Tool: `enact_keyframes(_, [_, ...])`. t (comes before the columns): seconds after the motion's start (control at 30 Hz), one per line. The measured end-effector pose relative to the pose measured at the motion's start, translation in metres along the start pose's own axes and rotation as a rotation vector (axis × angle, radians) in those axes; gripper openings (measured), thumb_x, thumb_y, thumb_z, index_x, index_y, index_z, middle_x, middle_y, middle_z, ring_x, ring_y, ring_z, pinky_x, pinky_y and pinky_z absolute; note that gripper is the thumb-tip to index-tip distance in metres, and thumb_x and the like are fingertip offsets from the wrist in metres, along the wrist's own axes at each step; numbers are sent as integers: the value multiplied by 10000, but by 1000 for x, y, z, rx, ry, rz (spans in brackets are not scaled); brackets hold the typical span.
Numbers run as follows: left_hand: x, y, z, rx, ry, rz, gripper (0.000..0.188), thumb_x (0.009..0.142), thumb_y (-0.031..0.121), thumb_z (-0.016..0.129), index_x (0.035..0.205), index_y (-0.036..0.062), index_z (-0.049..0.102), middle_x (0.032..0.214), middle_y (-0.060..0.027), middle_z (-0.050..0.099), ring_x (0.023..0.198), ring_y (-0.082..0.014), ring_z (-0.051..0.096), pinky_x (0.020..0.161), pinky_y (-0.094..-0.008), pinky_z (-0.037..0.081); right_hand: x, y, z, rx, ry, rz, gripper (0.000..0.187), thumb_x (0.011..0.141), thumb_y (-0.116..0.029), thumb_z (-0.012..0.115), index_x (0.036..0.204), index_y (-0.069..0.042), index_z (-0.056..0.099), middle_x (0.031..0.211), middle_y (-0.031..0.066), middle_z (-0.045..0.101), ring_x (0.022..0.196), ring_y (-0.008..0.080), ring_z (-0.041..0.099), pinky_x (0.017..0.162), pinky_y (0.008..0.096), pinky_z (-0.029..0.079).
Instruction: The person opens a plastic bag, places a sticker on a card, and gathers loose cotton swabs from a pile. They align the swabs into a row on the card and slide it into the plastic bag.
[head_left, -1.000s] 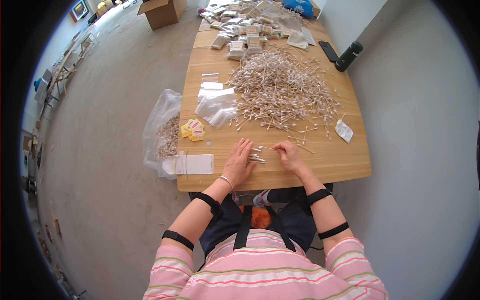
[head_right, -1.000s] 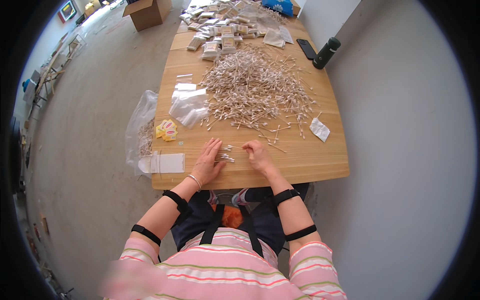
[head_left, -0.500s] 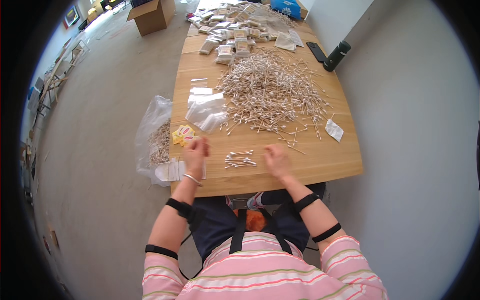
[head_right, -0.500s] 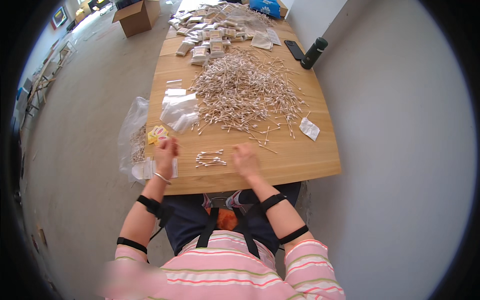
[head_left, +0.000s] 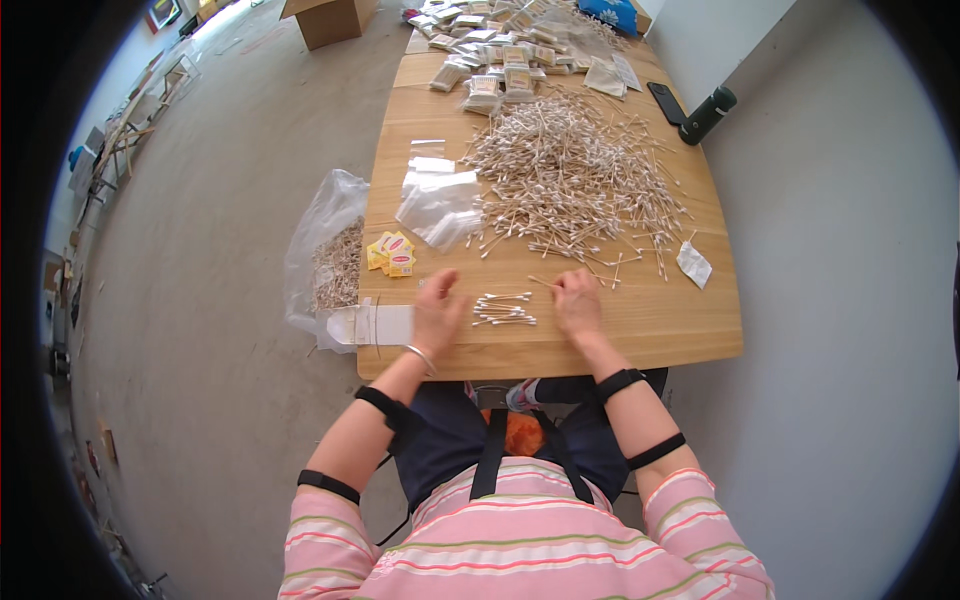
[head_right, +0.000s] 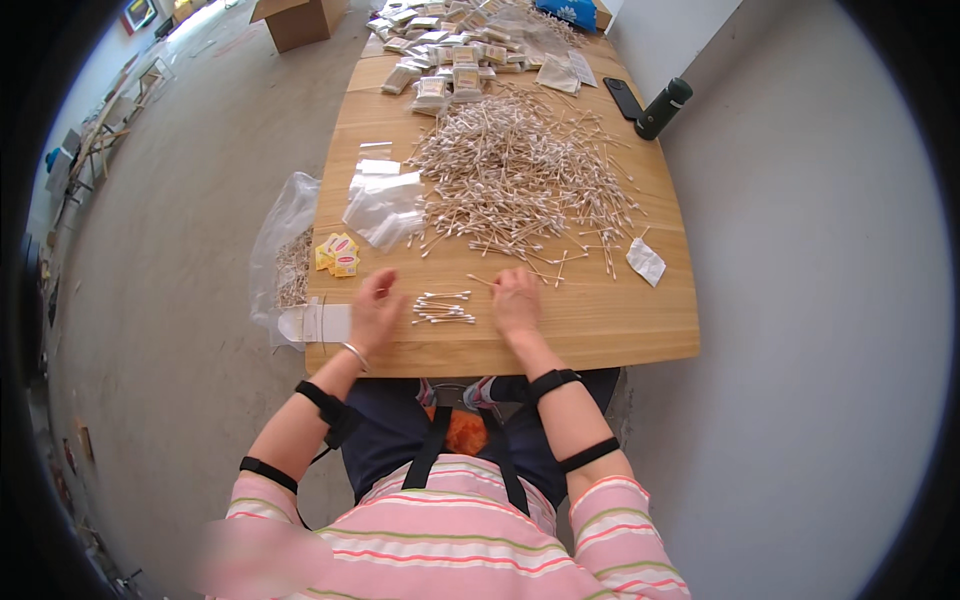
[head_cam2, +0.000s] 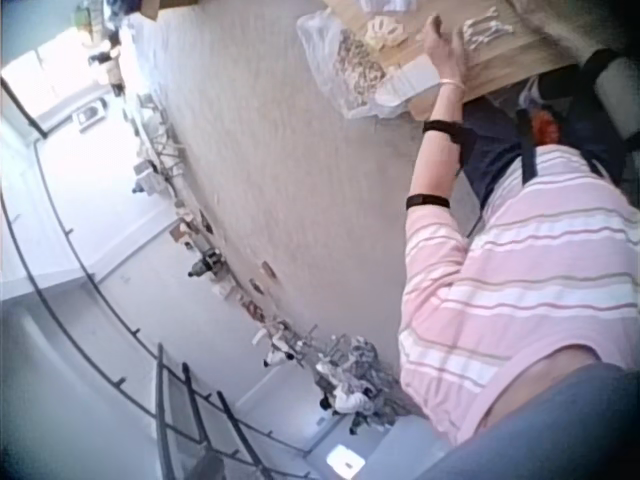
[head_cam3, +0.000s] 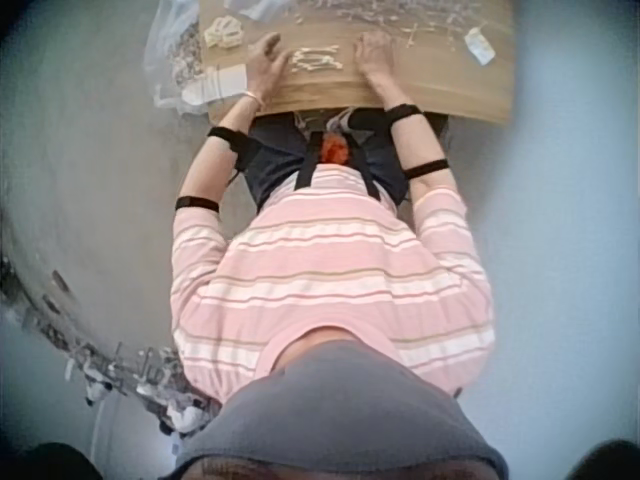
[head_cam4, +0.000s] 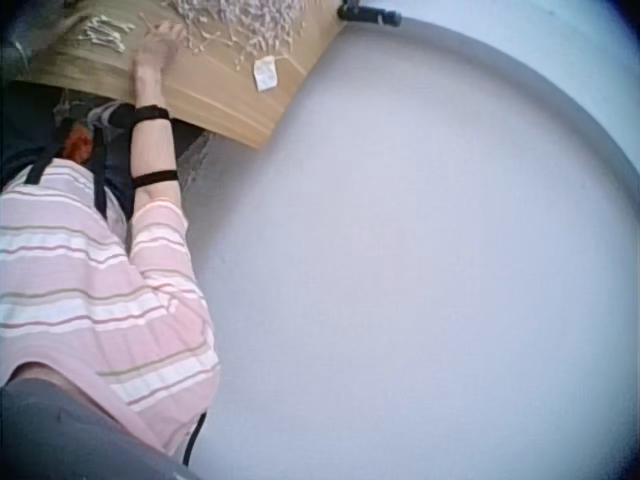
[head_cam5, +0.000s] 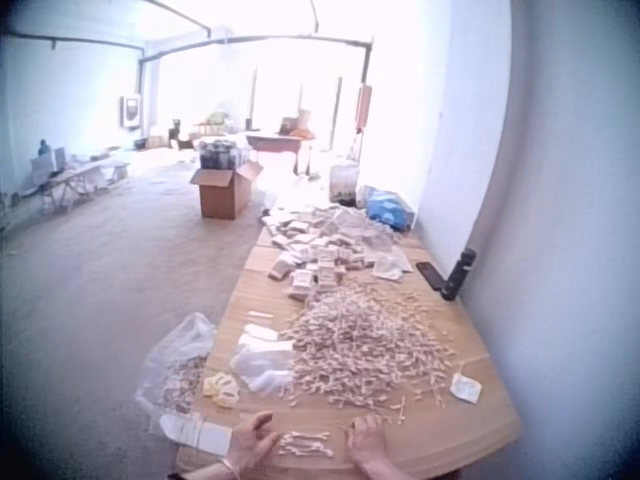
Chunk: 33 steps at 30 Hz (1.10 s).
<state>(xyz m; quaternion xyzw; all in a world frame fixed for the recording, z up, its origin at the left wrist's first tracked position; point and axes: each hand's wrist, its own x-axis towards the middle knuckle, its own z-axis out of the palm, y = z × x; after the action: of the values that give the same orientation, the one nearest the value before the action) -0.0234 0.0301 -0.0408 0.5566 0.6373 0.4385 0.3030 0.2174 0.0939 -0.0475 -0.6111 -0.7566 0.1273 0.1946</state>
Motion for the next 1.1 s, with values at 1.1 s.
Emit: enact_keyframes(1.1, [-19, 26, 24, 358, -258, 387, 614, 781, 145, 647, 1334, 22, 410, 1355, -164, 447, 1301, -329, 368, 1114, -423, 267, -7, 20, -36, -193, 243, 32, 281, 811, -184, 620, 1071, -84, 581, 1089, 100, 544, 1073, 284, 479, 952, 418, 371])
